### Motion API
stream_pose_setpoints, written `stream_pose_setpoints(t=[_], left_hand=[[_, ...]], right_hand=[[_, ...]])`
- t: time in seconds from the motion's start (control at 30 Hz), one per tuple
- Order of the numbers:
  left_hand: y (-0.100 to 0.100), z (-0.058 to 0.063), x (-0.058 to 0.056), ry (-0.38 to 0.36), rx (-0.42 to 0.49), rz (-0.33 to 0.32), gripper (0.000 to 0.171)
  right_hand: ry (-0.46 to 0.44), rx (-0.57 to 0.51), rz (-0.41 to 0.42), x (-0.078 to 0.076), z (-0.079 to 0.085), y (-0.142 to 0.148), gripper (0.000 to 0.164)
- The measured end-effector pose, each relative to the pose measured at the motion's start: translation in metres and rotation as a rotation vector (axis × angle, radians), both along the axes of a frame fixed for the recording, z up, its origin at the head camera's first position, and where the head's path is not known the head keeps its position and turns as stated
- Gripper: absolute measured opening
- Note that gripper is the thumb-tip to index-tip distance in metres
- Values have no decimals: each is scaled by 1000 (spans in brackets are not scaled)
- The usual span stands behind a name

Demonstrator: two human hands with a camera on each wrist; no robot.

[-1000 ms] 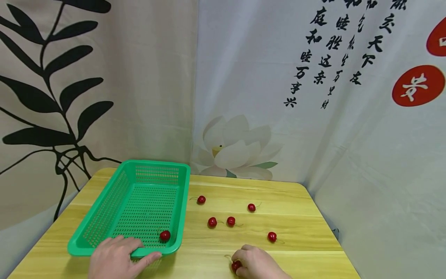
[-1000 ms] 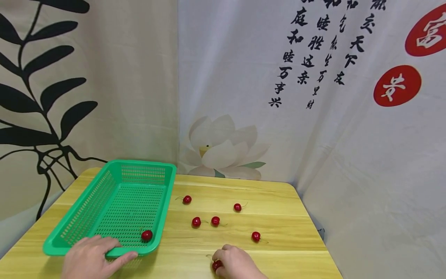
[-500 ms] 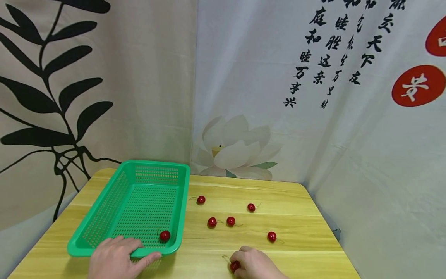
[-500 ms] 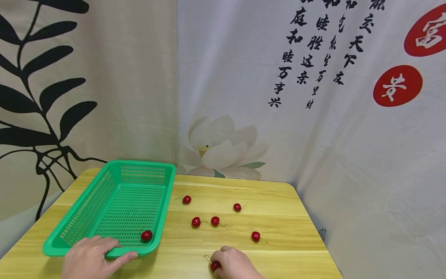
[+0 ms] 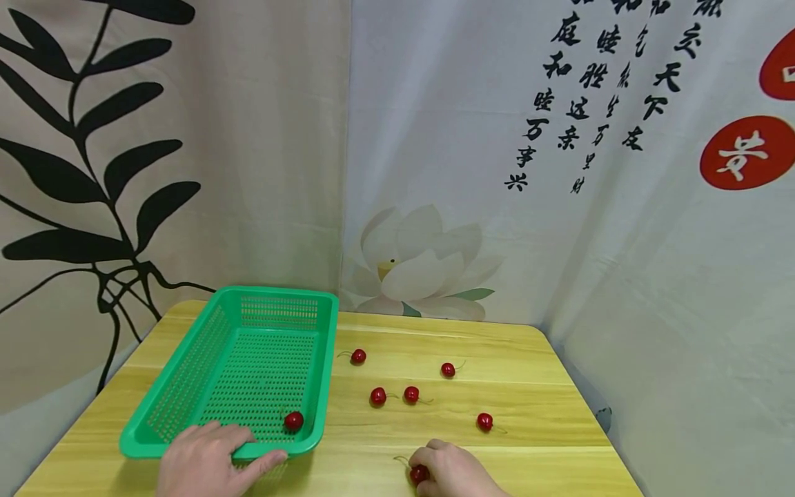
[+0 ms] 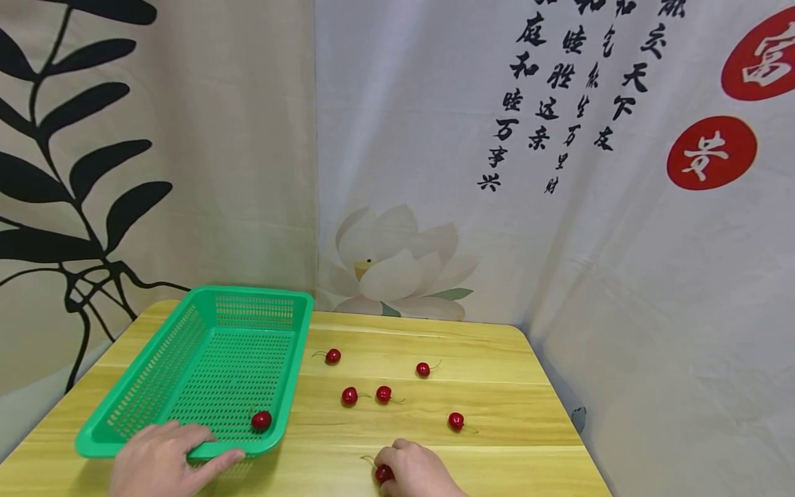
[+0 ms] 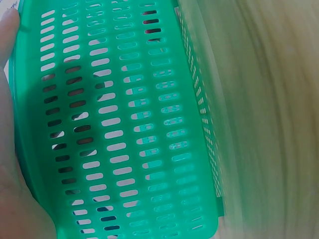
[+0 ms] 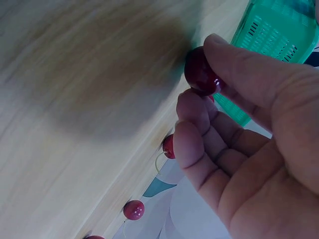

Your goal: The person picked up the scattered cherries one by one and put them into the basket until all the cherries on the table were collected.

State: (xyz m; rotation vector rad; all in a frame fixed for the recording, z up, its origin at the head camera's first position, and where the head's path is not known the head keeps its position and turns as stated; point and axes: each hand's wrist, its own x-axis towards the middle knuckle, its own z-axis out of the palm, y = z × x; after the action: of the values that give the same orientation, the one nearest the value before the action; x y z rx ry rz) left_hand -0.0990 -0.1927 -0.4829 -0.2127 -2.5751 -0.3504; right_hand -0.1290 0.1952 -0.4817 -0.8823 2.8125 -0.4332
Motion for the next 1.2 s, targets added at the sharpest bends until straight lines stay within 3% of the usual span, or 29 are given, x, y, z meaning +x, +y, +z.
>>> stream_pose_setpoints(t=[0.23,0.6,0.9,1.2], left_hand=[[0,-1,0,39,11,-9,51],[1,-1,0,32,21,0,52],[0,-4,0,61,20,-11,49],[0,-1,0,24,16,-7,51]], right_hand=[[-2,10,-11,0,0,-1,27],[37,29,-16,0,-4,-3,27],[6,18,-37,-1,-8,-3,23],[-29,-6,-67,-1,-7,-3,24]])
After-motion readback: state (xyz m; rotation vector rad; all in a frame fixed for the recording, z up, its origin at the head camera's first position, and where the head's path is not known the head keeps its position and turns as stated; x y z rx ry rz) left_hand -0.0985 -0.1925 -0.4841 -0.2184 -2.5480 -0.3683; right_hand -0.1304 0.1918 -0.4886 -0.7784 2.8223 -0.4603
